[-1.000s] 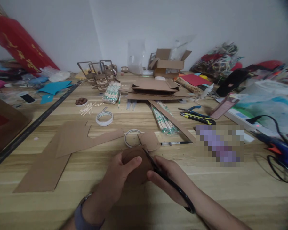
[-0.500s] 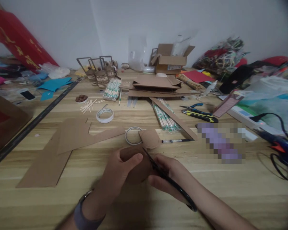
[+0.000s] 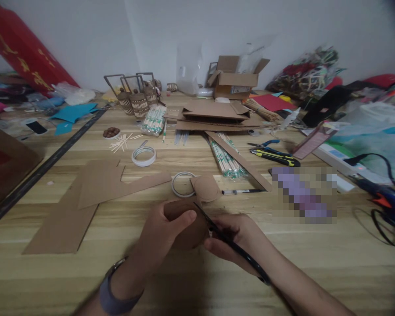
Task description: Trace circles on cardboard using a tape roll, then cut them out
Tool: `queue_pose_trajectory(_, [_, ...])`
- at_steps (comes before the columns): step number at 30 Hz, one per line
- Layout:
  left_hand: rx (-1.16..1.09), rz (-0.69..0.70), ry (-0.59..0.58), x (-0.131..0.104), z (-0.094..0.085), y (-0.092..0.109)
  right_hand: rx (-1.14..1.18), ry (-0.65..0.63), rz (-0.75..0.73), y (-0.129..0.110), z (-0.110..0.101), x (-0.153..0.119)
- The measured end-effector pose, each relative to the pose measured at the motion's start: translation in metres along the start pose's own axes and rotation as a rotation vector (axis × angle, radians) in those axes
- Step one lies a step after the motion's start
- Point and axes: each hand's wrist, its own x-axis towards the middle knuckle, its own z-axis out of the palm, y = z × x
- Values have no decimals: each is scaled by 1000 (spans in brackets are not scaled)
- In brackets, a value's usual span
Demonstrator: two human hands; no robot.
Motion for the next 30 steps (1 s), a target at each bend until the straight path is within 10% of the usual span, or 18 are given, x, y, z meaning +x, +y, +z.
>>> queue_pose_trajectory(30, [-68,17,-73,-2,0,0,-26,4,2,-10,0,-4])
